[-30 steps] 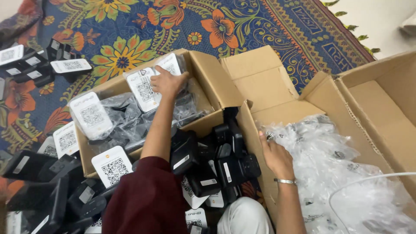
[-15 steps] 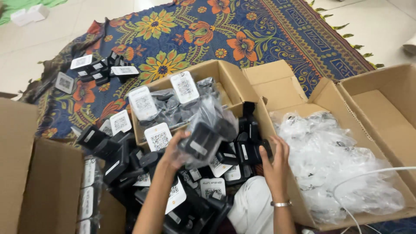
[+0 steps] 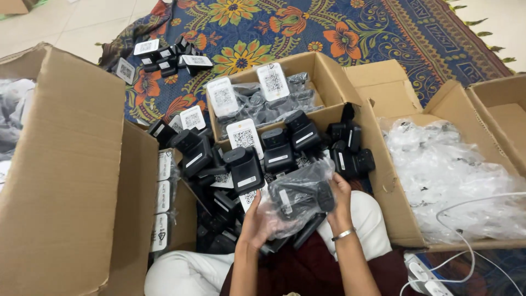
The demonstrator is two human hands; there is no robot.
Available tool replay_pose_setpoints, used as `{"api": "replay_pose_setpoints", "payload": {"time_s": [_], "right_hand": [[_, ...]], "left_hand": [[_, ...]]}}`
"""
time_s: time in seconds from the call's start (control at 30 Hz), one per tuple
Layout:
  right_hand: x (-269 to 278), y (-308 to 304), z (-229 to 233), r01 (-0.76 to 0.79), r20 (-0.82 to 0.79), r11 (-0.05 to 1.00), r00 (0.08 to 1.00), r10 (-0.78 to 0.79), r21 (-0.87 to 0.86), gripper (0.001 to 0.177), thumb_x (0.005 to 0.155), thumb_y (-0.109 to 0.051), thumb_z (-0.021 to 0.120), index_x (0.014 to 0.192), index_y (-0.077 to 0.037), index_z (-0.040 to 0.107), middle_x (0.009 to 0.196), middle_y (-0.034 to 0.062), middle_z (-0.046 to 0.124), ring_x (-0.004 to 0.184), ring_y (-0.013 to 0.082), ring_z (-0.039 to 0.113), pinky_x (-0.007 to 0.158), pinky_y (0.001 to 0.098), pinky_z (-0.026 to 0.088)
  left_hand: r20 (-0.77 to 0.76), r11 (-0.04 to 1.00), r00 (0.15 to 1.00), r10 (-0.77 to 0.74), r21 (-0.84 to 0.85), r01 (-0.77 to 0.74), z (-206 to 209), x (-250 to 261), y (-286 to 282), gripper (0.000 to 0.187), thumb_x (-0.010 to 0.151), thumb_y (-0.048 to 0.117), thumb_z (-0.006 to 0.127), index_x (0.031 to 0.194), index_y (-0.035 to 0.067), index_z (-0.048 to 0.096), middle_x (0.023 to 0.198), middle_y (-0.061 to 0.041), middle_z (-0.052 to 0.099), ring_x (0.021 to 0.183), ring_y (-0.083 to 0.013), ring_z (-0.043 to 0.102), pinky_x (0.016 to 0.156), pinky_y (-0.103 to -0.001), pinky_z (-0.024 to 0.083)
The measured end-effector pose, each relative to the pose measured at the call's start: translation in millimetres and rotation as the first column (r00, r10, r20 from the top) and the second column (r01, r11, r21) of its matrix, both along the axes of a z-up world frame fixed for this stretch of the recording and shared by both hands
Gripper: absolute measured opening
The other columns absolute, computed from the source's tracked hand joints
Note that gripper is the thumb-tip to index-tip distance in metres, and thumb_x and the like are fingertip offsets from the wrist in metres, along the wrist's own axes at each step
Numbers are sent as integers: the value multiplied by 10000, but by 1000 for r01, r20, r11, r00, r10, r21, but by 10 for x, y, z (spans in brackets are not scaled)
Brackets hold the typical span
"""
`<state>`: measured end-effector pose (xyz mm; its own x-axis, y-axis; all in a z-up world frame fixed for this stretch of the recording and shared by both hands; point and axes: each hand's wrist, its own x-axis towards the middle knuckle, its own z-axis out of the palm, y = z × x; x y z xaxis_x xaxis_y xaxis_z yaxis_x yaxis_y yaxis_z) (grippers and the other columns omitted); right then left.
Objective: The person sorts QR-coded electronic devices into different cardboard boxes.
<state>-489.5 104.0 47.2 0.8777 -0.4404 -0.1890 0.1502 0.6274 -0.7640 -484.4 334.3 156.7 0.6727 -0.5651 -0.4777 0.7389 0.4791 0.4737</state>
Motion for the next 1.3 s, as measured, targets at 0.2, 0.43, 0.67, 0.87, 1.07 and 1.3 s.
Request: {"api": "replay_pose_setpoints", "payload": {"time_s": [0.2, 0.43, 0.67, 0.87, 1.07, 1.3], "right_hand": [[-27, -137, -90, 64, 5, 976, 998, -65, -210, 186, 1013, -22, 546, 1107, 29, 698, 924, 29, 709, 755, 88, 653, 660, 236, 530], [124, -20, 291, -65, 71, 987, 995, 76, -144, 133, 996, -55, 598, 1083, 16, 669, 897, 37, 711, 742, 108, 677, 660, 249, 558], [415, -75, 192, -232, -25, 951, 972, 232, -207, 263, 1005, -168, 652, 1222, -18, 654, 1025, 28, 690, 894, 99, 650, 784, 244, 528], [-35, -93, 1020, -222, -49, 926, 975, 217, -306, 321, 1008, -251, 626, 1264, -58, 631, 1151, 43, 679, 1063, 128, 640, 937, 306, 520], [-374, -149, 623, -338, -52, 922, 941, 334, -187, 307, 1025, -243, 579, 1253, -44, 628, 1199, 59, 700, 1103, 156, 658, 943, 346, 535], [-321, 155, 396, -573, -55, 819, 819, 571, -29, 418, 953, -83, 616, 1367, -26, 597, 1218, 90, 706, 1086, 191, 659, 940, 396, 541]], "left_hand": [[337, 960, 925, -174, 265, 84, -421, 57, 193, 736, 893, 570, 630, 1404, 42, 587, 1286, -135, 682, 1160, -232, 653, 1014, -403, 542], [437, 860, 769, -467, 426, 281, -359, 45, -70, 718, 830, 392, 801, 1411, 35, 574, 1282, -115, 680, 1162, -201, 631, 1036, -347, 484], [412, 964, 873, -262, 64, 259, -1142, -49, -13, 848, 820, 358, 880, 1450, -49, 485, 1353, -120, 634, 1234, -208, 599, 1076, -343, 467], [348, 960, 931, 110, -280, -9, -1055, -49, -31, 953, 689, 326, 937, 1454, 22, 457, 1355, -91, 638, 1263, -235, 591, 1111, -408, 446], [434, 932, 846, 309, -317, -178, -789, 117, 26, 990, 729, 277, 972, 1488, -28, 414, 1382, -115, 598, 1307, -277, 552, 1161, -452, 394], [459, 889, 762, 457, -254, -380, -512, 1, 109, 1005, 711, 310, 961, 1476, 0, 388, 1430, -107, 561, 1366, -279, 517, 1179, -455, 369]]}}
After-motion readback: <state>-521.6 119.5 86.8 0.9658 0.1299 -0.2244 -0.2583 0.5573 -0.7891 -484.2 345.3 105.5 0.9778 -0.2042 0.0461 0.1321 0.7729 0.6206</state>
